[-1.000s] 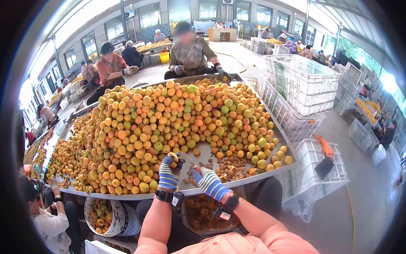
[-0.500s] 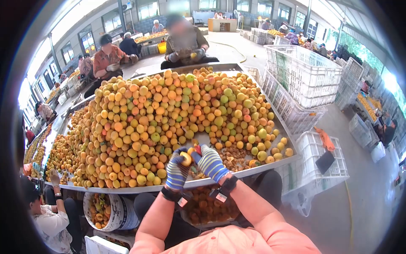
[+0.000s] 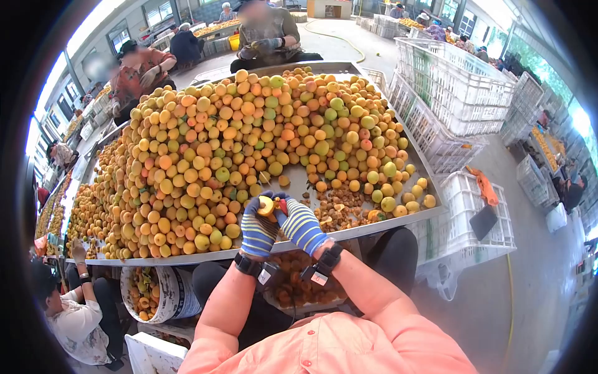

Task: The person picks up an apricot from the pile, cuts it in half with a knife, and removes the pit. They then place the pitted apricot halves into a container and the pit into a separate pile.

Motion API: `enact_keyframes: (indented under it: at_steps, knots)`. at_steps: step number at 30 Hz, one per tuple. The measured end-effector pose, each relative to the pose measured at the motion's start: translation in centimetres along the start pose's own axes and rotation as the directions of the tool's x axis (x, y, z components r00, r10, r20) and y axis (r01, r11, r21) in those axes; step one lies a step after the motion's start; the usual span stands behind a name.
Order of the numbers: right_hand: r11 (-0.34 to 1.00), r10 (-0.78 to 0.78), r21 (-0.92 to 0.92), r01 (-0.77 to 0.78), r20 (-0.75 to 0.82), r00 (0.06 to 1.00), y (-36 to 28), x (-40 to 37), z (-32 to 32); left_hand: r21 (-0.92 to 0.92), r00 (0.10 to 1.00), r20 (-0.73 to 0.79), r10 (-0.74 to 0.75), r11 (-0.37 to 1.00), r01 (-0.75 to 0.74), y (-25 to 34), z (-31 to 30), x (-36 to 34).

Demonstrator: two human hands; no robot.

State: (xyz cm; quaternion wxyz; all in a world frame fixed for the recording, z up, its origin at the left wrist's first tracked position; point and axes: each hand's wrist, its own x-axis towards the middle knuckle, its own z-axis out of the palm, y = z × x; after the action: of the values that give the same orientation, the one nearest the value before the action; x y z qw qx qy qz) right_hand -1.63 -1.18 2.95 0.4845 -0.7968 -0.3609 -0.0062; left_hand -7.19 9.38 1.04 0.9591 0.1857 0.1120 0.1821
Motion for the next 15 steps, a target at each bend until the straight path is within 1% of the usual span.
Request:
enact_keyframes:
  at_steps: [3,4,5,6,7,8,9,11,12,13,15]
  knots:
    - [0.989,0.127,-0.086,-0.123,0.046,0.991,0.9,-0.2,-0.2,-0.112,1.0,-0.016,-0.026,0.993,0.024,0.2,-1.2,0.8]
    - [0.989,0.098,0.113,-0.093,-0.039,0.994,0.4,-0.1,-0.4,-0.023,0.989,-0.139,-0.044,0.999,0.041,0.3,-1.1,0.8]
    - [0.952,0.147,0.283,-0.12,-0.077,0.986,2.1,0.3,0.5,0.019,0.992,-0.118,-0.039,0.999,0.042,0.4,-1.2,0.7]
    - [0.857,0.237,0.483,-0.183,-0.053,0.97,1.1,0.9,-0.1,0.062,0.995,-0.097,-0.037,0.997,0.043,0.5,-1.4,0.6]
    - [0.717,0.321,0.657,-0.234,-0.014,0.947,-0.8,1.3,-1.5,0.105,0.996,-0.074,-0.039,0.993,0.047,0.4,-1.3,0.4]
    - [0.542,0.387,0.775,-0.325,0.112,0.915,-3.4,1.6,-3.4,0.226,0.986,-0.164,-0.035,0.971,0.072,0.3,0.5,-0.5]
    - [0.564,0.335,0.803,-0.191,-0.011,0.942,-2.7,2.4,-2.8,0.275,0.985,-0.158,-0.063,0.956,0.105,0.1,1.3,-1.2]
    - [0.45,0.292,0.88,-0.154,0.018,0.956,-3.1,3.5,-3.4,0.372,0.983,-0.144,-0.117,0.914,0.163,-0.3,2.2,-1.8]
    - [0.495,0.312,0.852,-0.174,0.012,0.95,-4.2,3.8,-3.9,0.369,0.974,-0.147,-0.172,0.904,0.215,-0.4,2.0,-1.7]
    - [0.472,0.296,0.865,-0.17,0.027,0.955,-4.6,3.9,-4.1,0.386,0.974,-0.109,-0.197,0.895,0.225,-0.7,1.8,-1.9]
    - [0.478,0.25,0.855,-0.202,0.088,0.964,-4.8,3.9,-4.1,0.422,0.969,-0.035,-0.244,0.875,0.236,-0.7,2.3,-2.5]
